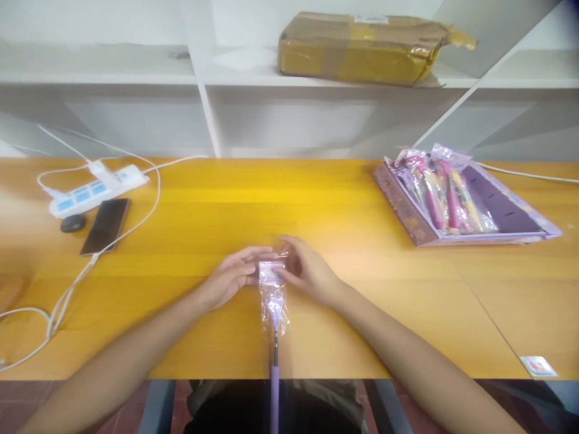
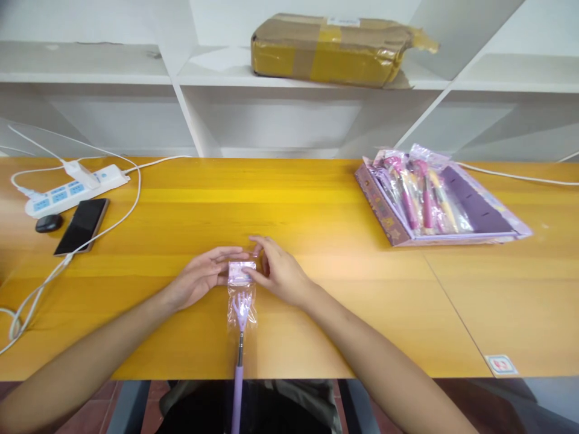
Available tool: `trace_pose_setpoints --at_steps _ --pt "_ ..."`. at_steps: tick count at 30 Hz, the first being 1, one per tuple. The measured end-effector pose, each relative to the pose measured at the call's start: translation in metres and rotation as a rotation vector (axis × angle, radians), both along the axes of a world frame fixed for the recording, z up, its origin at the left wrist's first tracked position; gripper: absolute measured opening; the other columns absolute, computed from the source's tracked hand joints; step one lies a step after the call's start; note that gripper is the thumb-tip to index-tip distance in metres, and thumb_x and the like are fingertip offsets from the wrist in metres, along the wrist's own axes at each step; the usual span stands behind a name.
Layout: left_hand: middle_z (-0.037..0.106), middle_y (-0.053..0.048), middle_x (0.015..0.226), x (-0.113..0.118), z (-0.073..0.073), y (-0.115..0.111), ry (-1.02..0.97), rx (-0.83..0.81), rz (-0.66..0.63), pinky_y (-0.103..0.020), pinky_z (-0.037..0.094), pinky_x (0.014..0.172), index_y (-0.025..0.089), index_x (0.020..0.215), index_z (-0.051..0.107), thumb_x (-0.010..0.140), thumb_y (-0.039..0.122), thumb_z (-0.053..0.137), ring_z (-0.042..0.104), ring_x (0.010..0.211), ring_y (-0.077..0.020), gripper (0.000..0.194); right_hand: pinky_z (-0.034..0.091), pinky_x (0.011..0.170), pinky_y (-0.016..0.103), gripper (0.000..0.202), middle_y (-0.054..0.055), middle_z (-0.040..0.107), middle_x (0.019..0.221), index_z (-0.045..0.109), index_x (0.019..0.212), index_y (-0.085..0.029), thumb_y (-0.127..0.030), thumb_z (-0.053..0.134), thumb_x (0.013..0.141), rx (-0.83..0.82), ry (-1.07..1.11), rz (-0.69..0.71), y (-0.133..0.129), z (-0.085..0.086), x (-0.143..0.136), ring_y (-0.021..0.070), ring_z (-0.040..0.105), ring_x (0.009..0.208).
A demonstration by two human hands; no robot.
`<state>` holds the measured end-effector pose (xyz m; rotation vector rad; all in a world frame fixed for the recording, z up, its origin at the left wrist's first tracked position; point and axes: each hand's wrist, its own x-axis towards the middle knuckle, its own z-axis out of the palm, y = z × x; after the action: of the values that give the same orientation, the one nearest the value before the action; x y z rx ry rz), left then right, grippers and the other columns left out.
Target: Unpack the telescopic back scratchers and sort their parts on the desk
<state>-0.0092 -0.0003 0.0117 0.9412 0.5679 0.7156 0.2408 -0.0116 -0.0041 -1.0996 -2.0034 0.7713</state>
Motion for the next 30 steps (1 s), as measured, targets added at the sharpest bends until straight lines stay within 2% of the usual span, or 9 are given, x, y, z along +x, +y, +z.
trace_pose_setpoints --at_steps 4,6,10,15,20,26,30 --pt "0.063 -0.016 0.148 0.002 -0.003 -0.001 0.061 0.025 0.047 -0.046 0.054 0.107 0.026 0.142 0.065 0.095 0.028 0.077 0.064 0.133 -0.0329 0.048 0.055 0.062 0.027 0.055 -0.002 0.064 0.087 0.046 0.150 -0.025 -0.035 0.071 0.102 -0.034 0.042 0.051 0.003 -0.005 0.000 0.0129 0.059 0.062" --pt "0.067 -0.016 0.144 0.002 -0.005 -0.001 0.111 0.058 0.062 -0.045 0.052 0.109 0.026 0.143 0.065 0.092 0.028 0.081 0.064 0.132 -0.0317 0.053 0.054 0.063 0.025 0.049 -0.002 0.065 0.088 0.051 0.147 -0.025 -0.035 0.070 0.103 -0.016 0.031 0.061 0.003 -0.006 0.001 0.0123 0.060 0.064" --pt "0.072 -0.017 0.136 0.001 -0.006 0.000 0.271 0.058 -0.017 -0.044 0.052 0.108 0.020 0.132 0.072 0.093 0.033 0.082 0.070 0.125 -0.0308 0.042 0.054 0.066 0.026 0.031 0.001 0.067 0.090 0.062 0.133 -0.024 -0.035 0.068 0.105 0.067 -0.041 0.079 0.002 -0.003 0.000 0.0134 0.061 0.068" --pt "0.076 -0.015 0.127 0.000 -0.004 0.000 0.332 0.073 -0.084 -0.042 0.056 0.103 0.018 0.125 0.072 0.093 0.034 0.081 0.073 0.116 -0.0281 0.036 0.055 0.070 0.029 0.013 0.007 0.066 0.108 0.070 0.117 -0.024 -0.029 0.065 0.106 0.159 -0.074 0.103 0.002 0.001 0.000 0.0154 0.064 0.080" --pt "0.073 -0.017 0.130 0.002 -0.004 -0.002 0.319 0.029 -0.068 -0.045 0.060 0.097 0.020 0.132 0.066 0.093 0.034 0.080 0.075 0.114 -0.0298 0.044 0.058 0.073 0.031 0.009 0.008 0.064 0.111 0.070 0.112 -0.024 -0.027 0.065 0.105 0.179 -0.089 0.091 0.002 0.001 0.002 0.0179 0.067 0.087" --pt "0.076 -0.016 0.122 0.003 -0.004 -0.003 0.318 -0.042 -0.051 -0.044 0.061 0.095 0.017 0.123 0.069 0.091 0.033 0.082 0.077 0.105 -0.0284 0.038 0.057 0.077 0.030 0.008 0.008 0.064 0.112 0.068 0.112 -0.022 -0.022 0.064 0.105 0.203 -0.113 0.150 0.001 0.003 0.002 0.0172 0.066 0.088" --pt "0.078 -0.014 0.112 0.004 -0.001 -0.003 0.320 -0.049 -0.065 -0.040 0.062 0.090 0.015 0.113 0.071 0.091 0.032 0.081 0.078 0.099 -0.0262 0.029 0.052 0.070 0.026 0.009 0.008 0.064 0.111 0.067 0.108 -0.021 -0.016 0.063 0.102 0.197 -0.114 0.177 0.000 0.005 0.002 0.0144 0.063 0.081"
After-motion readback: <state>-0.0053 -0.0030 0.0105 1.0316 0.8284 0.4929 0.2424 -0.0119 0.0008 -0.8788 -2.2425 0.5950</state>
